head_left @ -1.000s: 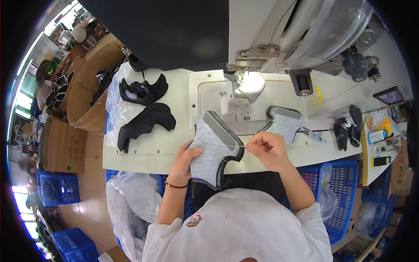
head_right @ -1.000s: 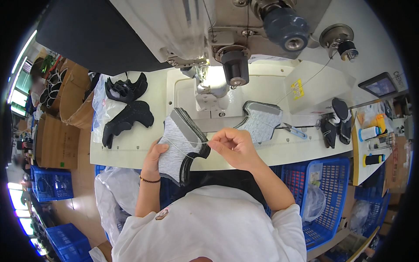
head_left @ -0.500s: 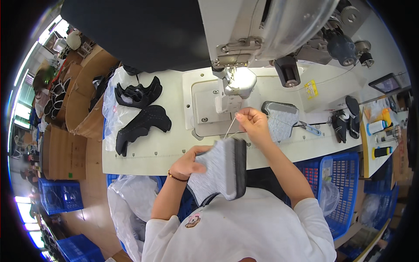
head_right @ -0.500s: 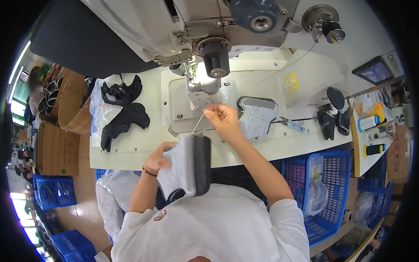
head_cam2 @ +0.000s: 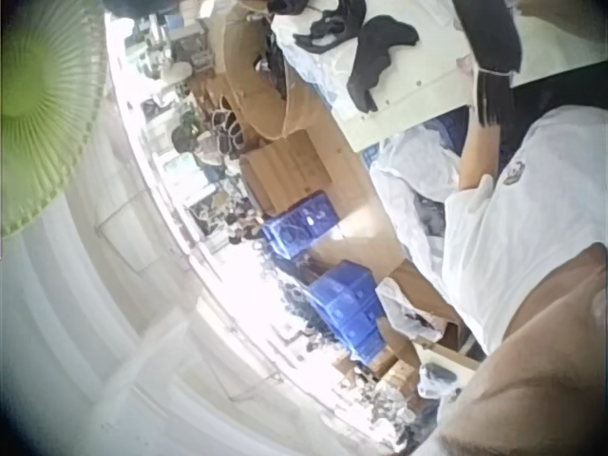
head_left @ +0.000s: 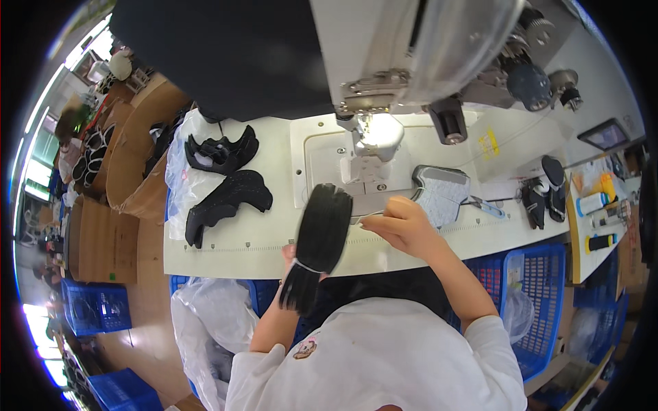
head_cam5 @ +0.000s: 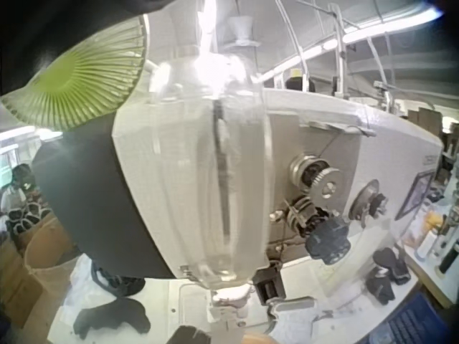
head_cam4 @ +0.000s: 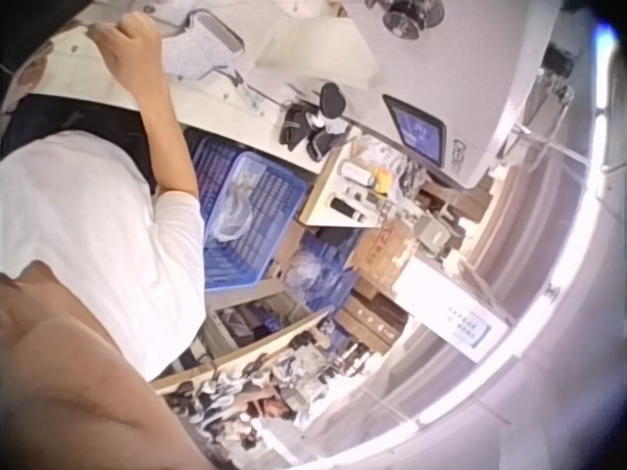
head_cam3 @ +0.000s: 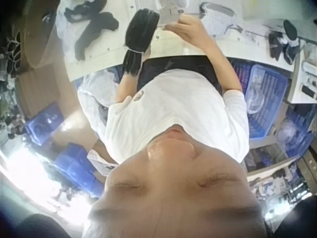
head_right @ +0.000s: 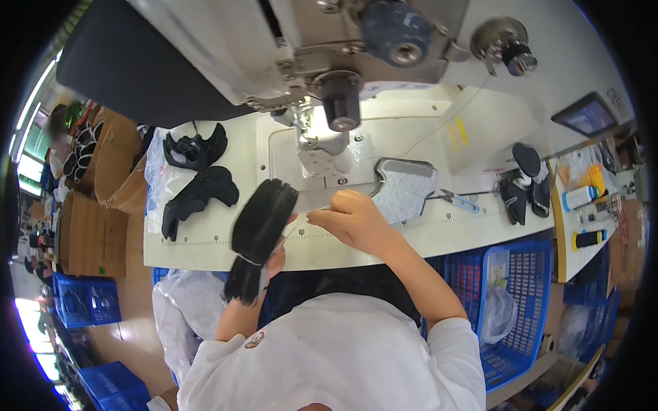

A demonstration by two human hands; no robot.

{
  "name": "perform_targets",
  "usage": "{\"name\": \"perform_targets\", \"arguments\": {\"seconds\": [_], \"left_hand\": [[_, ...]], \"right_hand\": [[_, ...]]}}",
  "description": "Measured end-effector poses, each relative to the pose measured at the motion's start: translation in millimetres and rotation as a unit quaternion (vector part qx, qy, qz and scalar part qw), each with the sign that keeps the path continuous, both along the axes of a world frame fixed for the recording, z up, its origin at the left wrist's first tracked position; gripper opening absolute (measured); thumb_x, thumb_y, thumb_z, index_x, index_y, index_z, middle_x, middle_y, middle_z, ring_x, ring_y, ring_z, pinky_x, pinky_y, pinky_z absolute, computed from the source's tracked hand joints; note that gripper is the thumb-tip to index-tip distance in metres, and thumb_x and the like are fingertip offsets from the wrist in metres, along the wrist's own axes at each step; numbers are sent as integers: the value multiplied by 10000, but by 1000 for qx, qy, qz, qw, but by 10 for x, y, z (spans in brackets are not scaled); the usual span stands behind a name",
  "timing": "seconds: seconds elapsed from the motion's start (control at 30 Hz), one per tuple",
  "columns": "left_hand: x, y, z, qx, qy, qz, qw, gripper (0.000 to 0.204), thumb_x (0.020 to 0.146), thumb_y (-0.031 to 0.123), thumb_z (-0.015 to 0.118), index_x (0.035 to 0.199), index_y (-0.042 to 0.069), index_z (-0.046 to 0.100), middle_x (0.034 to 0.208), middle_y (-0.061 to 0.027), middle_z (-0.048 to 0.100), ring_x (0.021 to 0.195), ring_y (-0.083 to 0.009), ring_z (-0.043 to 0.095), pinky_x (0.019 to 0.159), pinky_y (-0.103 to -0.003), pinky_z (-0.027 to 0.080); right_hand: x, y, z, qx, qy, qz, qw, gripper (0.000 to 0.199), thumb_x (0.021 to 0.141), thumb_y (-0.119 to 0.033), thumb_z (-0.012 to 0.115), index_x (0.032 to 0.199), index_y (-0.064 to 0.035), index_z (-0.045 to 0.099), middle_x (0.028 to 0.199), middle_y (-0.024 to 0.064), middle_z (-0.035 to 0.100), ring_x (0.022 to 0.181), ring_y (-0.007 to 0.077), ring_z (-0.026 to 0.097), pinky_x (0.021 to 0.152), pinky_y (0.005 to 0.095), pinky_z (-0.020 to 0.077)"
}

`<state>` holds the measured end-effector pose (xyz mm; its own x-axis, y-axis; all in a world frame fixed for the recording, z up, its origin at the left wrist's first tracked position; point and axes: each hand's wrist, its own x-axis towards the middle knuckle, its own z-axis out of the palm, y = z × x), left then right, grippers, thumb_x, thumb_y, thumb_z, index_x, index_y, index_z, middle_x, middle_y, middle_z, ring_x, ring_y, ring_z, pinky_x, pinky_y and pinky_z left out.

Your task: Organizing and inspecting black shoe upper components at a manufacturing workstation.

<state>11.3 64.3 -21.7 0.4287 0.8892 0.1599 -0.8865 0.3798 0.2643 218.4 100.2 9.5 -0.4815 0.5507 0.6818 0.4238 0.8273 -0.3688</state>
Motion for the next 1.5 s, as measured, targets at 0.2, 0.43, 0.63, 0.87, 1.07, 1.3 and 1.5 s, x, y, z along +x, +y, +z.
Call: {"name": "perform_targets", "arguments": {"seconds": [0.2,0.43,0.63,0.87,1.07,1.3,1.5], "left_hand": [[-211,-63,-283,-144,37,-54,987,700,673,208,619,1280,6,335,1197,-141,492,1053,-248,520,953,-348,388],[-285,-70,-195,-111,252,48,960,668,742,240,623,1257,-52,313,1143,-159,506,1010,-229,539,892,-334,429],[-260,-7,12,56,421,-22,905,612,667,122,653,1190,-84,410,1016,-127,569,926,-168,542,822,-310,438],[-308,-2,-161,2,498,-112,860,703,620,166,677,1209,-52,362,1001,-112,560,947,-196,531,806,-316,444],[-334,-59,-244,-120,241,33,962,749,644,228,724,1239,-29,350,1164,-143,499,1049,-250,516,886,-367,446],[-263,-148,-393,-140,218,33,965,631,748,290,643,1244,16,364,1142,-123,522,985,-228,551,845,-349,475],[-196,-198,-390,-142,130,-12,981,547,760,426,618,1105,27,471,944,-109,565,779,-187,585,667,-283,528]], "right_hand": [[-85,-149,97,-45,-44,10,998,149,696,-148,682,824,-103,618,597,38,381,542,196,404,492,311,309],[-29,-368,185,-298,191,176,918,110,663,-54,674,754,-80,619,745,48,360,658,178,379,625,288,349],[-14,-292,26,-508,476,50,716,96,841,-122,551,805,-34,532,659,-22,431,615,81,400,629,227,357],[123,-218,-189,-458,439,-52,771,71,838,-114,572,847,-44,565,720,-30,468,691,74,449,672,214,364],[884,-566,153,-184,298,-239,906,50,772,-58,619,808,-23,612,923,76,541,890,137,498,797,240,376],[1804,-666,-84,81,-181,-601,774,165,775,-61,583,920,18,590,808,93,590,710,182,551,656,246,432],[617,-646,322,-193,118,-208,952,262,735,-102,635,976,-10,588,863,112,587,758,213,566,665,297,452]]}}
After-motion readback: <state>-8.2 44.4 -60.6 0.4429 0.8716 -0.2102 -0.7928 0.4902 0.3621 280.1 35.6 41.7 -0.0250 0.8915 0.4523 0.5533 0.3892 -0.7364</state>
